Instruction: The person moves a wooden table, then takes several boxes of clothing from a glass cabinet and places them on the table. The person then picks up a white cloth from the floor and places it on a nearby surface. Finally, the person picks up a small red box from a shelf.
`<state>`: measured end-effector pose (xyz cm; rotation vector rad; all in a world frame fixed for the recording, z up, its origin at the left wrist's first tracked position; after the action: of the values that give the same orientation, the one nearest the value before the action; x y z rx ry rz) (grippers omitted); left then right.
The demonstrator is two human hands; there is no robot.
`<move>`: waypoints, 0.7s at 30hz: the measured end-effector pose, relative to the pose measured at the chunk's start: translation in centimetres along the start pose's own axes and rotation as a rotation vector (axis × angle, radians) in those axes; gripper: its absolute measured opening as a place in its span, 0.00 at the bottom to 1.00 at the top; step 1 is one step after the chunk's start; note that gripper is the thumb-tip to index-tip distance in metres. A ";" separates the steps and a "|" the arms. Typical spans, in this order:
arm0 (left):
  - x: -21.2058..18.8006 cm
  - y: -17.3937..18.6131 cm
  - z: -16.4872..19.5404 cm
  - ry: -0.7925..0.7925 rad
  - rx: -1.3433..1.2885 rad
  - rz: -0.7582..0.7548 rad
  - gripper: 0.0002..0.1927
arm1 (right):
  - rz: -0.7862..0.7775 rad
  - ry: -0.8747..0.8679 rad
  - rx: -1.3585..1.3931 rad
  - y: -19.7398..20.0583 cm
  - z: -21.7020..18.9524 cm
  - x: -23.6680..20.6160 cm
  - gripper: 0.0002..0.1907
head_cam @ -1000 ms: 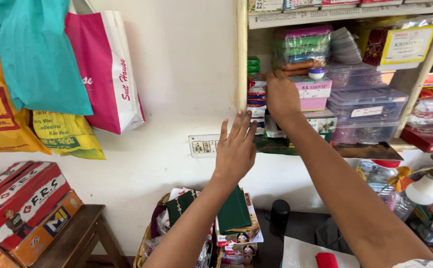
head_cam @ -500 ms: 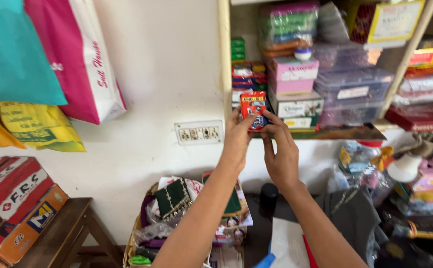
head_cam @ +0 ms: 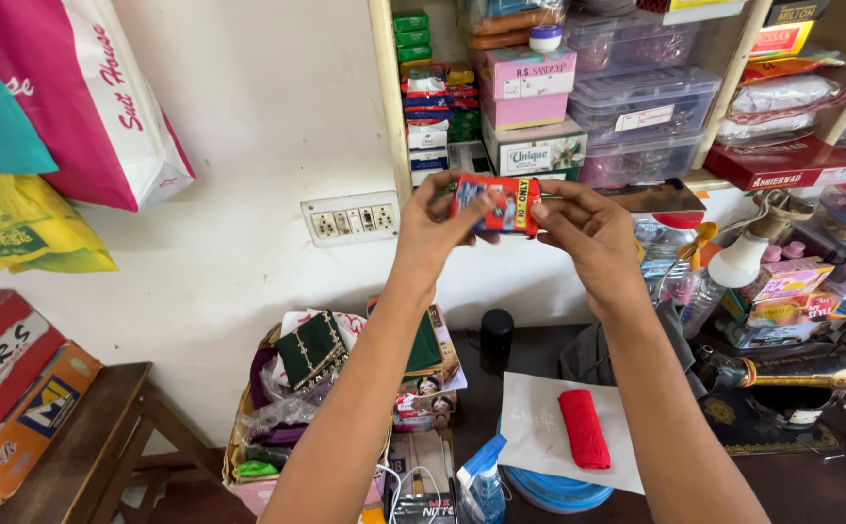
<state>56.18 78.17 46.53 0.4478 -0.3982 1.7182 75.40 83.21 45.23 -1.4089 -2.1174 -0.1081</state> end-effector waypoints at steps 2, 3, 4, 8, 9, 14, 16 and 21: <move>0.0 0.5 -0.7 0.018 -0.073 0.092 0.30 | 0.028 -0.007 0.030 -0.1 -0.1 -0.7 0.22; -0.1 0.5 -1.0 0.014 -0.092 0.110 0.29 | 0.045 -0.009 0.044 -0.1 -0.2 -1.1 0.23; -0.1 0.5 -1.3 0.009 -0.112 0.125 0.28 | 0.039 -0.001 0.044 -0.3 -0.4 -1.5 0.23; -0.7 -0.2 -1.9 -0.059 -0.111 0.146 0.23 | 0.054 -0.010 -0.003 -0.7 -0.8 -2.9 0.25; -0.9 -0.5 -1.8 -0.102 -0.117 0.135 0.22 | 0.068 -0.023 -0.024 -0.6 -0.9 -3.3 0.25; -2.4 -2.1 -1.9 -0.101 -0.124 0.085 0.20 | 0.124 -0.010 -0.062 0.1 -0.4 -5.3 0.20; -3.2 -2.6 -2.1 -0.037 -0.158 0.057 0.20 | 0.170 0.000 -0.001 0.5 0.1 -6.1 0.18; -4.9 -3.8 -2.4 -0.011 -0.171 0.064 0.18 | 0.396 -0.019 0.063 1.2 1.2 -8.2 0.17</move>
<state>60.55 75.94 42.09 0.3228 -0.5679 1.7269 78.17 77.48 39.73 -1.7635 -1.7990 0.1263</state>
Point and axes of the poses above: each hand's wrist, its own x-axis towards the middle knuckle, its own y-axis out of the back of the hand, z = x × y, the point moved 5 cm from there along x, towards the middle knuckle, and after that the axes turned 9 degrees about x, right-handed, at the moved point
